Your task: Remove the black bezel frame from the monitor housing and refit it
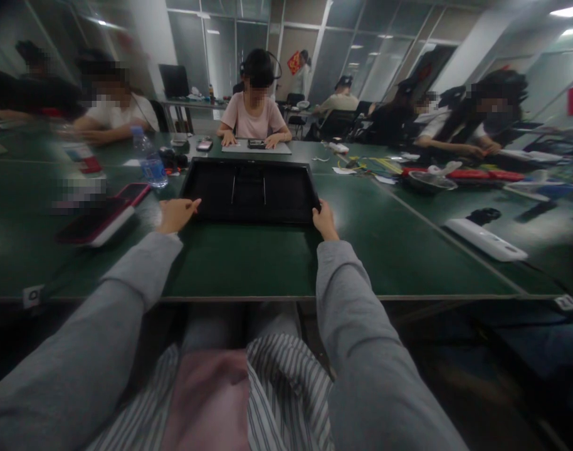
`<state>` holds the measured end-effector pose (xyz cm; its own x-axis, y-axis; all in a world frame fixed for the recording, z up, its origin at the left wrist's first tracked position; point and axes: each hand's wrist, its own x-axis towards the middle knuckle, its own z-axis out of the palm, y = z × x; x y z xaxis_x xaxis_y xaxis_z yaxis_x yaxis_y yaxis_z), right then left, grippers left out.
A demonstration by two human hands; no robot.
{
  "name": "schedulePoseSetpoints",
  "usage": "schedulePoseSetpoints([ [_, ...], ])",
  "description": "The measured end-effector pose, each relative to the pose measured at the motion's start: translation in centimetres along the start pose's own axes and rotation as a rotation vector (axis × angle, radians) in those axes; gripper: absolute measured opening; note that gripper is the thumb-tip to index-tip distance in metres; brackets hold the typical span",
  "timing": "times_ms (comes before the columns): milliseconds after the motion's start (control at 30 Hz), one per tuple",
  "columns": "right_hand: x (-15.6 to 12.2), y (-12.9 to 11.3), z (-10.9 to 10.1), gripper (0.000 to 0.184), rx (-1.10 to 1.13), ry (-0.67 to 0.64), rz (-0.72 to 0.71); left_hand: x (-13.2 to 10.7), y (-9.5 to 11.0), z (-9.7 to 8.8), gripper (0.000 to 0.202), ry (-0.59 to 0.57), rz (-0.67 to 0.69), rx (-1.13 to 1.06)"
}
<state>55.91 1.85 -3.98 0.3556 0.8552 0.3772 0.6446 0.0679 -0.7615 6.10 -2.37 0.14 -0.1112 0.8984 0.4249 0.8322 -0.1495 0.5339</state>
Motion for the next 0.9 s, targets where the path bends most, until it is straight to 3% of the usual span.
schedulePoseSetpoints([
  [100, 0.0, -0.1, 0.1, 0.055, -0.005, -0.007, -0.005, -0.3, -0.2, -0.7, 0.029, 0.114, -0.045, 0.003],
  [167, -0.1, -0.2, 0.1, 0.055, 0.003, -0.004, -0.023, -0.2, -0.7, -0.8, 0.032, 0.187, -0.106, -0.011],
  [233, -0.2, -0.4, 0.1, 0.054, 0.011, 0.005, -0.04, 0.1, -1.5, -0.7, 0.041, 0.164, -0.177, -0.026],
  [367, -0.7, -1.1, 0.1, 0.052, 0.004, 0.05, -0.061, 0.9, -2.8, 0.0, 0.032, 0.105, -0.219, -0.085],
  [633, -1.5, -2.2, 0.0, 0.051, 0.014, 0.069, -0.087, 1.8, -3.1, -0.3, 0.041, 0.223, -0.198, -0.082],
  [900, -1.3, -1.7, 0.3, 0.053, -0.002, 0.027, -0.028, 1.4, -3.7, -0.3, 0.038, 0.118, -0.261, -0.081],
])
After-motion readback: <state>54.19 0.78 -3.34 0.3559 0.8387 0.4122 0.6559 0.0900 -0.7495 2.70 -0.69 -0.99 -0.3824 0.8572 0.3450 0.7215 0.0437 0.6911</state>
